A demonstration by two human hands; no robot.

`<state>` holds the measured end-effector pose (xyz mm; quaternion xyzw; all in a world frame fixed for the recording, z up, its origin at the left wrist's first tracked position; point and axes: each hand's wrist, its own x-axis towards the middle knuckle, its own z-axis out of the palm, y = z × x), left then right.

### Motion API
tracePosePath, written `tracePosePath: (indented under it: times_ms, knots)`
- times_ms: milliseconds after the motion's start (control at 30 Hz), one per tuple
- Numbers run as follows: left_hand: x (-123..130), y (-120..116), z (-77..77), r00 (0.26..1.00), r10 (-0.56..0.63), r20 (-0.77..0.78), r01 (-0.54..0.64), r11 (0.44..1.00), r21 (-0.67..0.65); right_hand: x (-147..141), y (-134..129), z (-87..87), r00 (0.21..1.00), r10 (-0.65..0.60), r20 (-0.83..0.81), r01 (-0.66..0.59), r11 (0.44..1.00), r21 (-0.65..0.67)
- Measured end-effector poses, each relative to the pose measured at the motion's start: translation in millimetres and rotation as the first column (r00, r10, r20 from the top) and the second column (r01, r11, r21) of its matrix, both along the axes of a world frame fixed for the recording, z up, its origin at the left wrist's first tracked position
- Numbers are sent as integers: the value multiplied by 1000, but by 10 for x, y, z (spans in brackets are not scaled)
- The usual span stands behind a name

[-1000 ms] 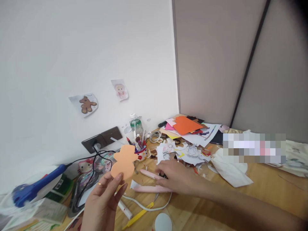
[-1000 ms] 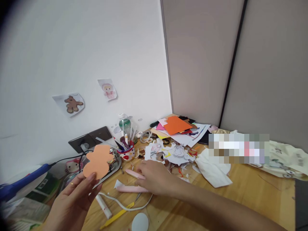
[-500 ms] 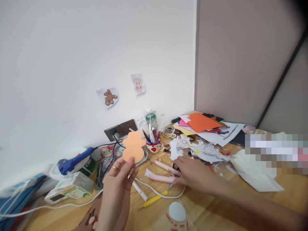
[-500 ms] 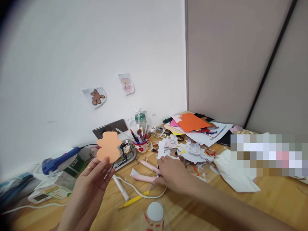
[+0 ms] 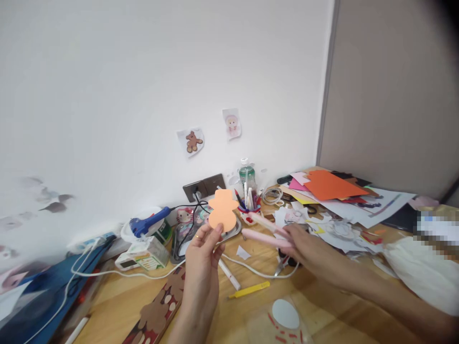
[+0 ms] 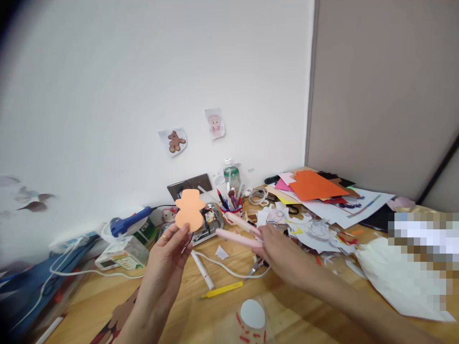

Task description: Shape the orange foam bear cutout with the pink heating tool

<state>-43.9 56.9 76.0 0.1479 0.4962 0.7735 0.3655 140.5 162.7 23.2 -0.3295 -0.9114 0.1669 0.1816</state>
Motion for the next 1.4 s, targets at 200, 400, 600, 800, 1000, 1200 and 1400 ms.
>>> tracePosePath:
  times_ms: [200,400,600,800,1000,1200,1400]
  knots:
    - [35,34,-35,1000,-15,9,15,1000,-26,118,-42,641,958,16,-287,-166,845,-507]
    - [173,43,-101,997,-77,13,77,996,-51,31,-112,674,934,-6,-356,-234,744,-626]
    - [278,71,-205,986,-165,19,166,982,-89,1,-161,651,950,113,-291,-255,819,-514]
    - [291,97,-294,981,-194,3,192,974,-122,15,-180,642,963,133,-235,-218,897,-383]
    - [278,88,-292,974,-219,-51,214,972,-98,11,-157,601,964,103,-244,-197,896,-399]
    - [268,71,-281,973,-222,-63,217,973,-82,28,-132,572,955,96,-281,-228,842,-489]
    - [262,49,-262,957,-272,-102,264,961,-81,39,-105,519,935,89,-344,-266,817,-512]
